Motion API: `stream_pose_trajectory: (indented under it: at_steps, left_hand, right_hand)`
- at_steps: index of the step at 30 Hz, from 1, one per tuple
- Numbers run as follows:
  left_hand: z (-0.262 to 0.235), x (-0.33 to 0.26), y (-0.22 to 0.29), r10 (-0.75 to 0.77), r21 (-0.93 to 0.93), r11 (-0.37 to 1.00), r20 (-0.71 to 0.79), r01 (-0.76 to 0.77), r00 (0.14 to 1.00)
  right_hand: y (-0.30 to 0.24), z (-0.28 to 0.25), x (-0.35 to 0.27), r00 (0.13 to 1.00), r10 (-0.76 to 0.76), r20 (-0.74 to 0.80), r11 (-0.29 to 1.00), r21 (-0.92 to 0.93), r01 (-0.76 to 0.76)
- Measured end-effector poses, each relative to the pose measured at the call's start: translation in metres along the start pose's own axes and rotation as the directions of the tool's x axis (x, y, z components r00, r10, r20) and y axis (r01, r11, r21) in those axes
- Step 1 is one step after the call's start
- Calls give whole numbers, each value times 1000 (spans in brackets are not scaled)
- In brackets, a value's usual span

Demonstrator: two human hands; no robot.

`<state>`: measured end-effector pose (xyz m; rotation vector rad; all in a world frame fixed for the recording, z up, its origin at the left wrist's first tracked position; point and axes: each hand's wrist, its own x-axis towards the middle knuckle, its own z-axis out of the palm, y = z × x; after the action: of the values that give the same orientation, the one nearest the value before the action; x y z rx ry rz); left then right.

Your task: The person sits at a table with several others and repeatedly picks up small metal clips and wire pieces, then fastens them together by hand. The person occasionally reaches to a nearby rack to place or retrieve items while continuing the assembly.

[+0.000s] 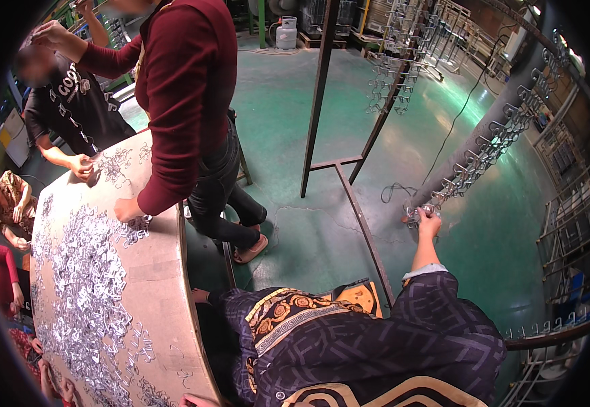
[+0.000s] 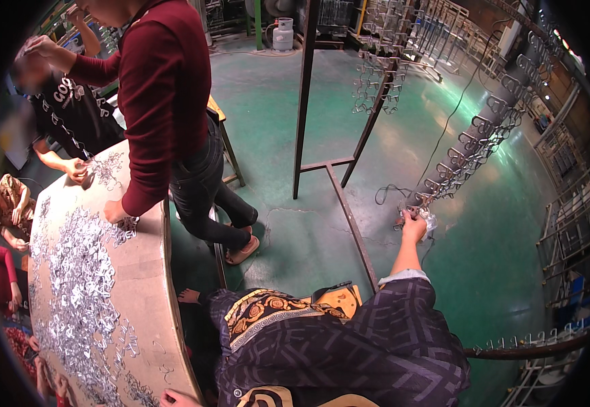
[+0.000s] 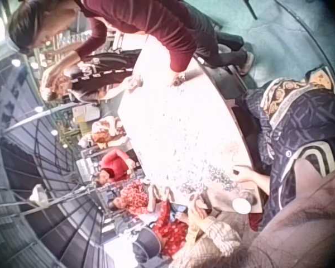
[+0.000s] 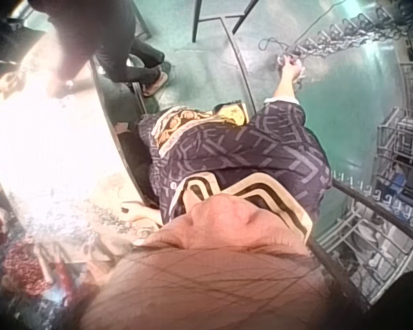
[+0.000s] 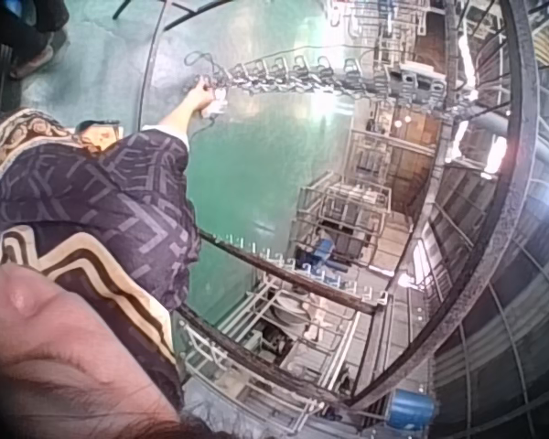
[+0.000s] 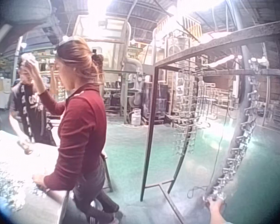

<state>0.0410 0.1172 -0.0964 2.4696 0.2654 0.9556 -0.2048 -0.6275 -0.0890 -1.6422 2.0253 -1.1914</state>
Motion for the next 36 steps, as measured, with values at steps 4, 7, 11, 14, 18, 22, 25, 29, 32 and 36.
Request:
stream_pose_trajectory:
  at_steps: [4, 7, 11, 14, 18, 22, 25, 29, 32, 36]
  left_hand:
    - [0, 0, -2, -6, -11, 1000, 4, 6, 1000]
    - [-1, 0, -1, -14, -16, 1000, 3, 14, 1000]
    - [-2, 1, 8, -21, -29, 999, 10, 21, 1000]
    - [-10, 6, 27, -14, -39, 999, 13, 14, 1000]
    - [-10, 7, 32, -5, -54, 999, 15, 6, 1000]
    - [-9, 5, 26, -13, -67, 998, 19, 14, 1000]
    - [-8, 4, 25, -24, -74, 997, 24, 26, 999]
    - [-7, 3, 21, -42, -85, 995, 28, 45, 999]
    - [-8, 4, 22, -51, -90, 994, 33, 53, 998]
    - [-6, 4, 22, -64, -97, 993, 31, 66, 997]
  right_hand:
    - [10, 4, 1, 994, -11, -111, 996, -86, 1]
    - [-1, -4, -10, 991, 38, -126, 993, -109, -51]
    - [-9, -17, -19, 988, 53, -145, 966, -242, -87]
    - [-1, -23, -21, 987, -60, -147, 921, -389, -2]
    - [-1, -31, -26, 982, -136, -132, 877, -477, 57]
    - [-2, -37, -31, 974, -156, -166, 886, -459, 64]
    - [15, -36, -24, 966, -184, -180, 900, -426, 92]
    - [14, -39, -24, 968, -148, -203, 942, -326, 76]
    - [18, -41, -23, 966, -156, -208, 953, -287, 92]
    - [17, -40, -26, 977, -128, -172, 961, -267, 79]
